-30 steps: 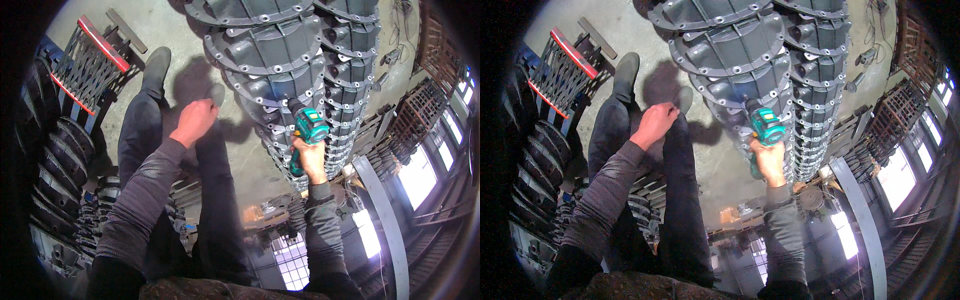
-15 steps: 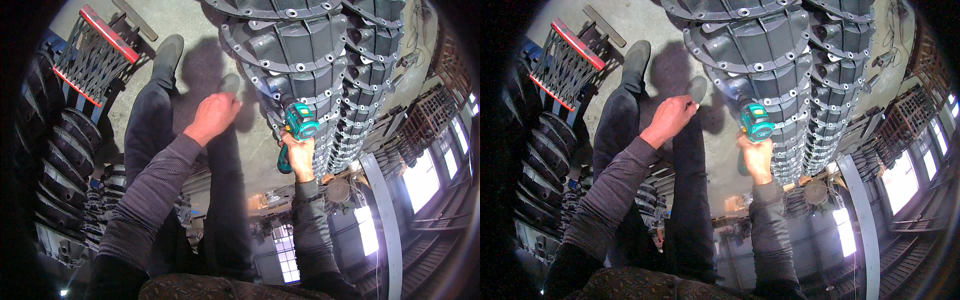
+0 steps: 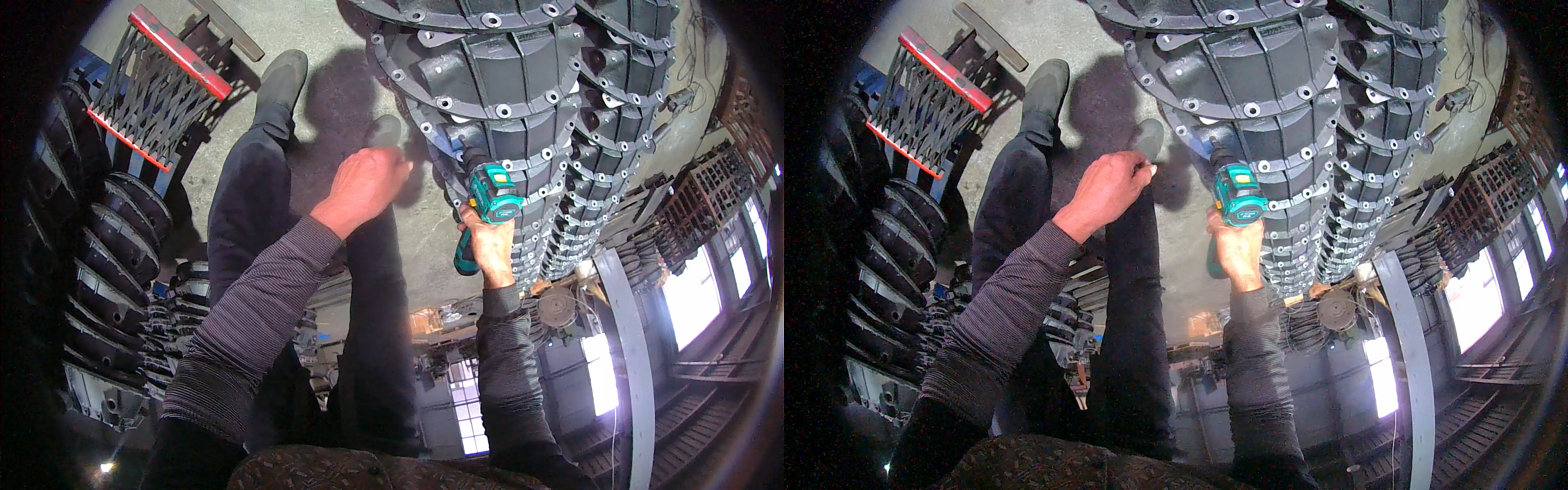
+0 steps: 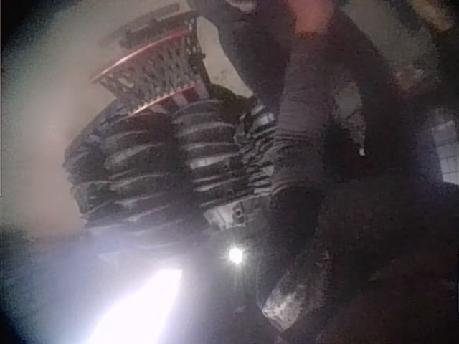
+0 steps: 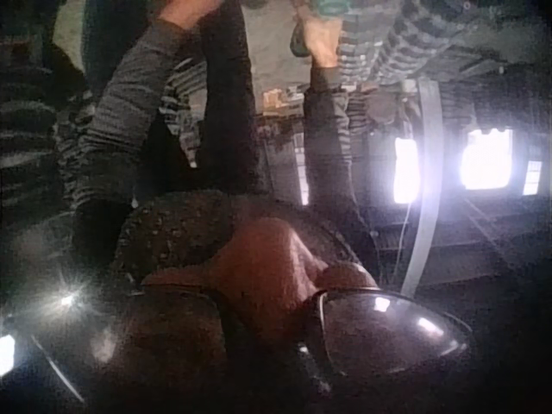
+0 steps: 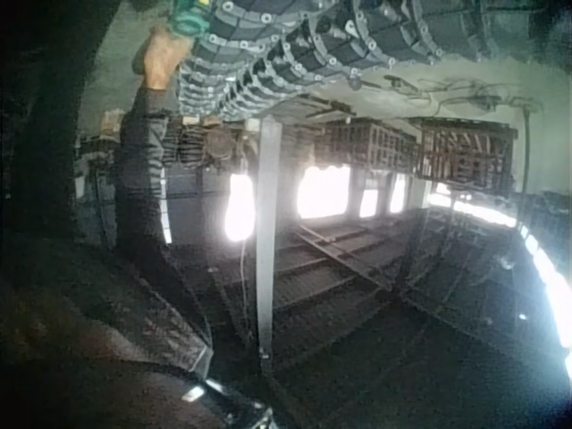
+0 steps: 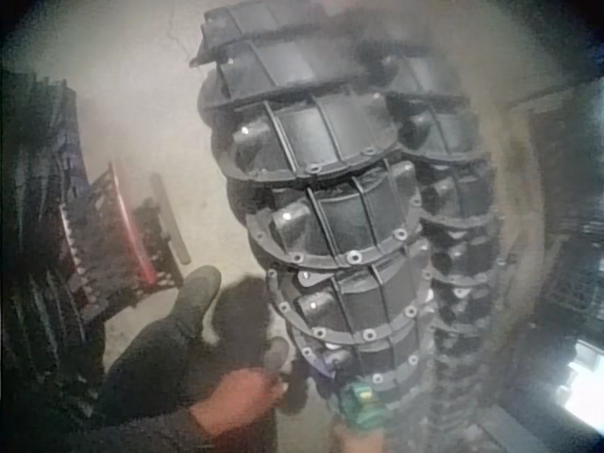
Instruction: The person uses a cordless impact driver to fasten bolts on a stack of large circular metal components in a workshop. They move between stacks, tighten multiple bolts, then walk across the floor and place the tool on a shelf.
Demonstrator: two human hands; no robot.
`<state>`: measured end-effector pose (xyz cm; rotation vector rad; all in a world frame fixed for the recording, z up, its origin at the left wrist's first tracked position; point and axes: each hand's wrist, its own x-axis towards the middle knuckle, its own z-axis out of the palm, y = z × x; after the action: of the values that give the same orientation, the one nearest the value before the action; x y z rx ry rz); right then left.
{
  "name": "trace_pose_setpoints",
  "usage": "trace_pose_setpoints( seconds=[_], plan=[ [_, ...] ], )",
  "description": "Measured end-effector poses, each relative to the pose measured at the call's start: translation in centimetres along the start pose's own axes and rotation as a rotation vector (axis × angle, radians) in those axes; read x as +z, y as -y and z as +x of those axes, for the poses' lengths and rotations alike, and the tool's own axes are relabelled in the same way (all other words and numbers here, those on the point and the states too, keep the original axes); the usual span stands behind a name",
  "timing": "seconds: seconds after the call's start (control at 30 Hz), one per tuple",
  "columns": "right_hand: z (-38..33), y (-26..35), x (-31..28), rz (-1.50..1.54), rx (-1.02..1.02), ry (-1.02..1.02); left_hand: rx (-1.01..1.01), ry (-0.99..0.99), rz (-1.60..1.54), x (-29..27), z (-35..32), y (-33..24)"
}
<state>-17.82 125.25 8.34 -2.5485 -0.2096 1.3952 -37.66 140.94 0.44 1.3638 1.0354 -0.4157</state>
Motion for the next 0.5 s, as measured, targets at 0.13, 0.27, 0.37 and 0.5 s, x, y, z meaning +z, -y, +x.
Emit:
trace_pose_setpoints(
  seconds=[0.13, 0.27, 0.37, 0.5],
  plan=[
    [0.5, 0.5, -0.4, -0.201, -0.037, 0.003, 0.015, -0.014, -0.058, -0.2, 0.1, -0.6],
    [0.7, 1.3, -0.1, -0.262, -0.009, -0.025, 0.033, -0.008, -0.056, -0.4, 0.3, -1.1],
    [0.7, 1.9, 0.1, -0.332, 0.016, -0.072, 0.056, -0.01, -0.058, -0.7, 0.5, -1.2],
    [0.6, 2.0, 0.2, -0.405, 0.032, -0.087, 0.081, -0.031, -0.055, -0.9, 0.5, -1.3]
  ],
)
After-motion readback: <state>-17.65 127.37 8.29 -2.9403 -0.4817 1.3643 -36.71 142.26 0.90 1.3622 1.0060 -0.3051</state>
